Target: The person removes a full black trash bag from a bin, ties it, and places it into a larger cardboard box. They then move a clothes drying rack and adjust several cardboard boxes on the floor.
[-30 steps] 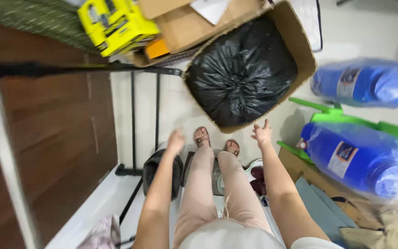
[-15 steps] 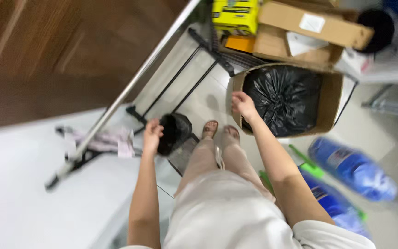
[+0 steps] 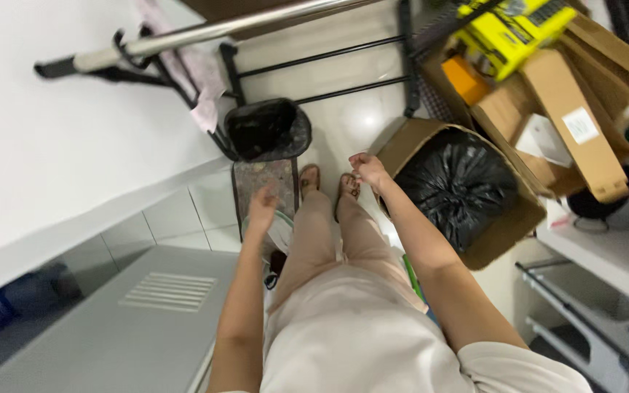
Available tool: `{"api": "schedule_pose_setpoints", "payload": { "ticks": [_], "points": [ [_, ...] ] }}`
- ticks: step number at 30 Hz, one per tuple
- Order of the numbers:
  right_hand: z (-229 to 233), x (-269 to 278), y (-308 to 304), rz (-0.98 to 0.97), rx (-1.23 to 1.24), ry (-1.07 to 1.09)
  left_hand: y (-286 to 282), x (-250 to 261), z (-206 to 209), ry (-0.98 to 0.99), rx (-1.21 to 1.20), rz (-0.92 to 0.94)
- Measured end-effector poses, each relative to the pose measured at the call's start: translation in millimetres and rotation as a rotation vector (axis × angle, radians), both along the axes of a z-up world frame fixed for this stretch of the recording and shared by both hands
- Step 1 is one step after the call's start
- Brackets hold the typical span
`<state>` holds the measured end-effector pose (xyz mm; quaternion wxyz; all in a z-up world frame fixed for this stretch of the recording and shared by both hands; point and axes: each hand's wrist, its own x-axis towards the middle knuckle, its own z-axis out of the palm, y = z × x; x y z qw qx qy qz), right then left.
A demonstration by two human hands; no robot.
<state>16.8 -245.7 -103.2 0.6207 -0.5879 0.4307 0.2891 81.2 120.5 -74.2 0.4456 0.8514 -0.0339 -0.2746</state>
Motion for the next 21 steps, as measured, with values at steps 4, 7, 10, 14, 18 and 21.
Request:
{"api": "schedule_pose_setpoints", "payload": {
  "ticks": [4, 7, 10, 14, 18, 21],
  "points": [
    [-33, 42, 33, 0.048, 0.074, -0.014, -2, -15, -31, 0.172, -0.049, 0.174],
    [-70, 80, 60, 0.164, 0.004, -0.006, -4, 0, -66, 0.263, -0.004, 0.21],
    [-138, 120, 84, 0.271, -0.184, -0.045, -1, 18, -109, 0.233, 0.077, 0.173],
    [-234, 157, 102, 0.349, -0.575, -0.125, 16, 31, -155, 0.236, -0.032, 0.197],
    [-295, 178, 118, 0.231, -0.671, -0.164, 50, 27, -184, 0.191, 0.015, 0.183],
    [-316, 181, 132, 0.276, -0.605, -0.059, 81, 19, -204, 0.258, 0.039, 0.244]
  ]
}}
